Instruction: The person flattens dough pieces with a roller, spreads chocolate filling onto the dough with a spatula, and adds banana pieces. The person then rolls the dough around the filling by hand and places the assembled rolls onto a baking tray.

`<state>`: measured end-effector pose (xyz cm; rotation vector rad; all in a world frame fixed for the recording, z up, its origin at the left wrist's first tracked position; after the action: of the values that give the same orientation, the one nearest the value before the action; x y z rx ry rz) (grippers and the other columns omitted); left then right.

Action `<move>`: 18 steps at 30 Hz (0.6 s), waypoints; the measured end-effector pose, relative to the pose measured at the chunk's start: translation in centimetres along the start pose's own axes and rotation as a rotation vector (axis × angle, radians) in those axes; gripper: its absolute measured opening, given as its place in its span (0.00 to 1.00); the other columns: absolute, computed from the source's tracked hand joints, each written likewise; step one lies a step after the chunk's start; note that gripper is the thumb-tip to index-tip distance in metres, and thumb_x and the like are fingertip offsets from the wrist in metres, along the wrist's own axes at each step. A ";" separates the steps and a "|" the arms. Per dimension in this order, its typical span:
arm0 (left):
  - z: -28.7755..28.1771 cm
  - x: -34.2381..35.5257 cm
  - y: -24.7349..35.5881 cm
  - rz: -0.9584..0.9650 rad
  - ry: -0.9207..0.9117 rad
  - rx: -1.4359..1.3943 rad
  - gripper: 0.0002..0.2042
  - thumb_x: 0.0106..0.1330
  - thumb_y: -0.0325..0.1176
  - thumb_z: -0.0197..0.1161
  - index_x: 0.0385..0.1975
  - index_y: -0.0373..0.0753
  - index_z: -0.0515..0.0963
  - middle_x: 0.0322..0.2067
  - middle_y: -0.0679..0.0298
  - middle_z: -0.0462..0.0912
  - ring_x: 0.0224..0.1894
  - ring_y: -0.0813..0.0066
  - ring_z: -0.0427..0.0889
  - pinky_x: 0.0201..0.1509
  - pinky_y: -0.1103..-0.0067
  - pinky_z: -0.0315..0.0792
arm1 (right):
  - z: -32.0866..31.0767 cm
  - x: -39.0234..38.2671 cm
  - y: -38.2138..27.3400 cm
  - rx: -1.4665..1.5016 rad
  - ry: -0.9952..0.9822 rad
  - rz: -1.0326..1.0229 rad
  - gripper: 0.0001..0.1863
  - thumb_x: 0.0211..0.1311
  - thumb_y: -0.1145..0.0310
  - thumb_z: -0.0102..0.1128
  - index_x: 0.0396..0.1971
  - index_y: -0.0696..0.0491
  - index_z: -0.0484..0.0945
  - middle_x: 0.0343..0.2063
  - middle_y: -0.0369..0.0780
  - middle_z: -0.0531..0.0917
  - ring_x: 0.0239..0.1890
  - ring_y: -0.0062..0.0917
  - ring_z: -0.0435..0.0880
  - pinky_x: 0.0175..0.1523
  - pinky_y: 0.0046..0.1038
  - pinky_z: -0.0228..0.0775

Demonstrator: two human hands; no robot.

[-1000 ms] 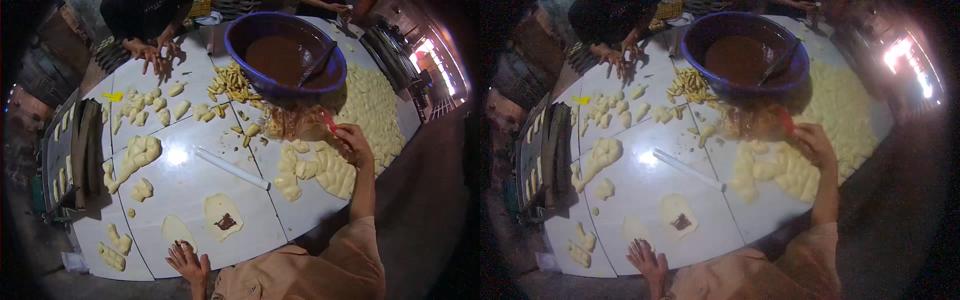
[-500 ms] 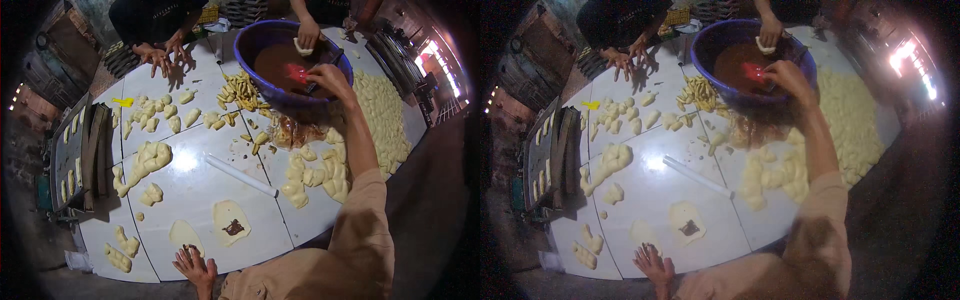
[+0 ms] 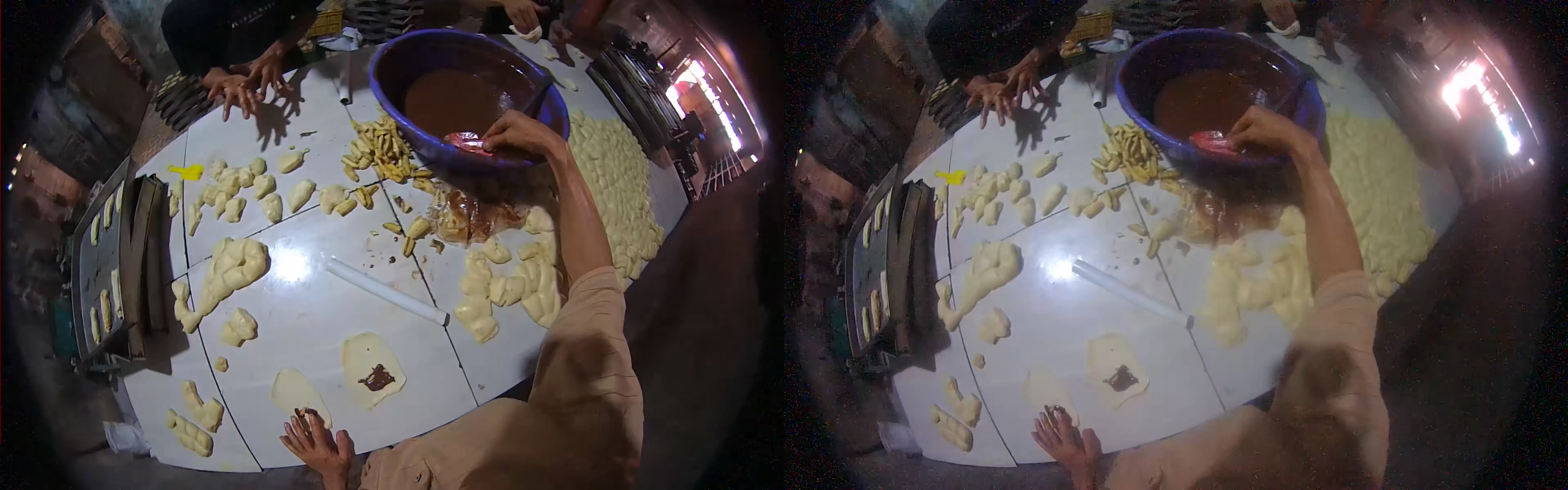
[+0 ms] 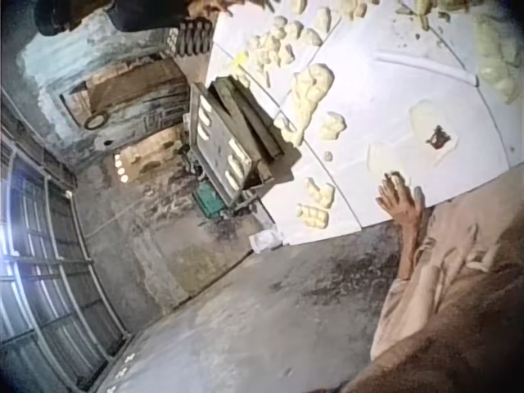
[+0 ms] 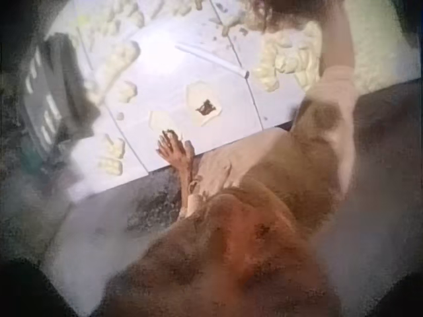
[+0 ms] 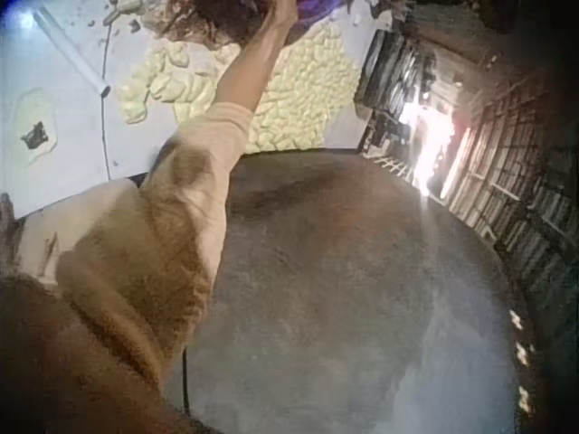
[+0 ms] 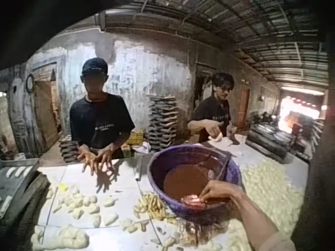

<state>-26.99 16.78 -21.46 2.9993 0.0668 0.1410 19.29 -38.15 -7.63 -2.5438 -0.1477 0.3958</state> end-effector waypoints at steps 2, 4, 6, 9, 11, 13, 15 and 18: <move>-0.1 -0.1 0.2 0.003 -0.012 -0.001 0.35 0.66 0.49 0.57 0.73 0.39 0.67 0.74 0.44 0.60 0.77 0.37 0.52 0.78 0.42 0.37 | 0.1 -0.4 1.0 0.086 -0.006 0.064 0.18 0.61 0.62 0.72 0.47 0.58 0.89 0.29 0.37 0.89 0.31 0.18 0.82 0.37 0.26 0.73; 0.6 -0.3 0.0 0.011 -0.029 0.019 0.35 0.67 0.46 0.55 0.74 0.39 0.65 0.75 0.46 0.58 0.78 0.38 0.50 0.79 0.42 0.36 | 0.3 -1.9 1.2 0.220 -0.065 0.161 0.18 0.64 0.59 0.72 0.46 0.58 0.89 0.21 0.33 0.82 0.19 0.12 0.71 0.23 0.21 0.61; 0.4 -0.3 0.4 0.011 -0.032 0.011 0.35 0.67 0.46 0.55 0.74 0.39 0.64 0.76 0.46 0.58 0.79 0.38 0.50 0.79 0.42 0.36 | 0.2 -1.9 1.5 0.219 -0.061 0.145 0.18 0.64 0.59 0.72 0.46 0.57 0.89 0.20 0.32 0.82 0.17 0.11 0.70 0.21 0.21 0.58; 0.3 -0.2 0.4 0.020 -0.014 0.007 0.36 0.66 0.46 0.55 0.74 0.39 0.64 0.76 0.47 0.57 0.79 0.39 0.49 0.79 0.42 0.35 | -0.4 -2.5 1.4 0.243 -0.060 0.154 0.18 0.64 0.58 0.72 0.46 0.56 0.89 0.19 0.31 0.80 0.15 0.10 0.68 0.19 0.21 0.54; 0.0 -0.1 0.5 0.025 0.009 0.015 0.36 0.66 0.46 0.55 0.74 0.39 0.63 0.76 0.47 0.57 0.79 0.39 0.49 0.79 0.42 0.35 | -0.5 -2.5 1.2 0.271 -0.065 0.173 0.17 0.64 0.58 0.72 0.45 0.55 0.89 0.19 0.30 0.80 0.14 0.10 0.69 0.18 0.21 0.55; 0.0 0.2 0.6 -0.006 -0.027 -0.009 0.36 0.66 0.46 0.56 0.74 0.39 0.63 0.76 0.47 0.57 0.79 0.39 0.49 0.79 0.42 0.35 | -0.4 -2.7 1.3 0.302 -0.106 0.179 0.17 0.64 0.56 0.72 0.43 0.55 0.90 0.22 0.32 0.83 0.21 0.13 0.75 0.25 0.22 0.64; -0.1 0.0 0.3 -0.014 -0.021 -0.008 0.36 0.66 0.47 0.56 0.74 0.39 0.63 0.76 0.46 0.57 0.79 0.39 0.49 0.79 0.41 0.35 | -0.5 -2.4 1.2 0.280 -0.090 0.170 0.17 0.64 0.56 0.73 0.44 0.55 0.89 0.20 0.31 0.82 0.17 0.11 0.72 0.21 0.21 0.59; 0.8 -0.3 -0.4 -0.029 -0.027 -0.012 0.36 0.66 0.48 0.56 0.74 0.40 0.63 0.76 0.45 0.58 0.79 0.38 0.50 0.78 0.41 0.36 | -0.7 -3.0 0.6 0.276 -0.084 0.192 0.18 0.64 0.56 0.73 0.45 0.54 0.88 0.19 0.31 0.80 0.14 0.10 0.69 0.17 0.19 0.54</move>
<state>-27.22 17.09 -22.32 2.9857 0.1058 0.0977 16.73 -39.57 -6.62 -2.2764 0.1138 0.5573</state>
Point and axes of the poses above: each hand's wrist, its own x-axis towards the middle knuckle, its own z-axis out of the palm, y = z × x, the point moved 9 cm from there along x, towards the middle knuckle
